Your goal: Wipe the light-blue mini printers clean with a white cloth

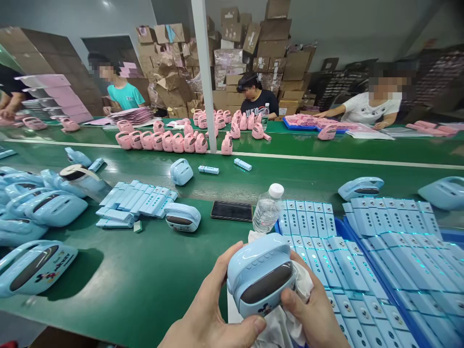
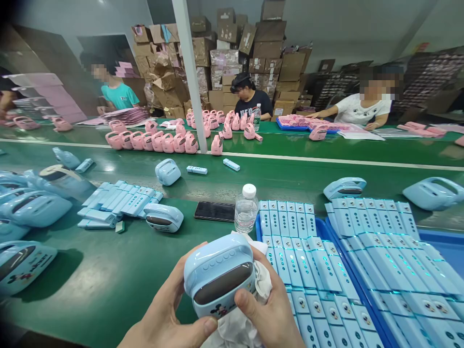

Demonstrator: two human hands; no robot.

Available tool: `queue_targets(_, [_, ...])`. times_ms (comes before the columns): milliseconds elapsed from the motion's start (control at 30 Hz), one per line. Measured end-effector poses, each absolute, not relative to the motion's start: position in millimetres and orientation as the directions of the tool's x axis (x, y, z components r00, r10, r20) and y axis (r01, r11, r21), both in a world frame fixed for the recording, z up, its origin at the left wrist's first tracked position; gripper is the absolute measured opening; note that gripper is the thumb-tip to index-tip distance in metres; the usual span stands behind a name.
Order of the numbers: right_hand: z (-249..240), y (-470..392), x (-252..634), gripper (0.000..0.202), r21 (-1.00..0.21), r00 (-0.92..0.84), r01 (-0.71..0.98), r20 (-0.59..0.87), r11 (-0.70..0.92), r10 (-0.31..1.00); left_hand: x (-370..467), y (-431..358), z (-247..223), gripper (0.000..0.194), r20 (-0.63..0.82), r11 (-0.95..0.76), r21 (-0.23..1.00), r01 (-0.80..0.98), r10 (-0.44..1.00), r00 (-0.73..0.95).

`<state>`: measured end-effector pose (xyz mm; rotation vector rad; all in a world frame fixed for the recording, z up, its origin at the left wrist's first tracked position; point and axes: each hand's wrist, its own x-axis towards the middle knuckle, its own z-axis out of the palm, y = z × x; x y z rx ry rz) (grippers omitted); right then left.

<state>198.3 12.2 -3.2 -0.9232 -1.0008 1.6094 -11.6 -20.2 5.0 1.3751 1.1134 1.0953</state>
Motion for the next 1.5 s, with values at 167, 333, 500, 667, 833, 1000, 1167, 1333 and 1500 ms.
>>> queue_targets(167, [5.5, 15.2, 205.5, 0.059, -0.827, -0.12, -0.507, -0.21, -0.242, 0.97, -4.9, -16.4, 13.6, 0.081, 0.081, -0.08, 0.996, -0.033, 0.996, 0.043])
queue_targets(333, [8.3, 17.1, 199.6, 0.046, -0.958, 0.269, -0.287, -0.095, -0.015, 0.959, 6.7, -12.0, 12.0, 0.075, -0.005, -0.001, 0.999, -0.043, 0.99, -0.143])
queue_targets(500, [-12.7, 2.0, 168.4, 0.029, -0.626, -0.193, 0.279, 0.706, 0.728, 0.681, 14.6, -11.2, 0.5, 0.071, 0.158, -0.158, 0.987, 0.015, 0.973, -0.167])
queue_targets(667, [-19.5, 7.8, 172.5, 0.042, -0.654, -0.271, 0.348, 0.616, 0.672, 0.74, 12.3, -15.0, -3.7, 0.075, 0.15, -0.139, 0.988, 0.061, 0.954, -0.259])
queue_targets(833, [-11.5, 23.0, 175.5, 0.046, -0.444, -0.482, 0.201, 0.731, 0.873, 0.482, 13.1, -14.6, -0.9, 0.063, 0.118, -0.106, 0.993, 0.061, 0.958, -0.262])
queue_targets(1000, [-2.1, 32.3, 178.0, 0.039, -0.618, -0.356, 0.267, 0.65, 0.74, 0.672, 14.0, -13.8, 3.9, 0.064, 0.109, -0.1, 0.994, 0.046, 0.944, -0.312])
queue_targets(1167, [0.8, 42.0, 181.9, 0.034, -0.721, -0.375, 0.169, 0.584, 0.672, 0.72, 12.2, -12.2, 4.2, 0.068, -0.014, -0.05, 0.982, -0.182, 0.941, -0.338])
queue_targets(1333, [6.6, 48.0, 173.1, 0.036, -0.985, -0.005, -0.132, 0.115, 0.113, 0.993, 14.8, -3.8, 0.6, 0.066, -0.316, 0.051, 0.699, -0.713, 0.917, -0.244])
queue_targets(1500, [-16.2, 24.6, 145.7, 0.035, -0.831, -0.123, 0.105, 0.535, 0.547, 0.836, 22.6, 3.6, 2.0, 0.033, -0.347, 0.094, 0.529, -0.843, 0.931, -0.115])
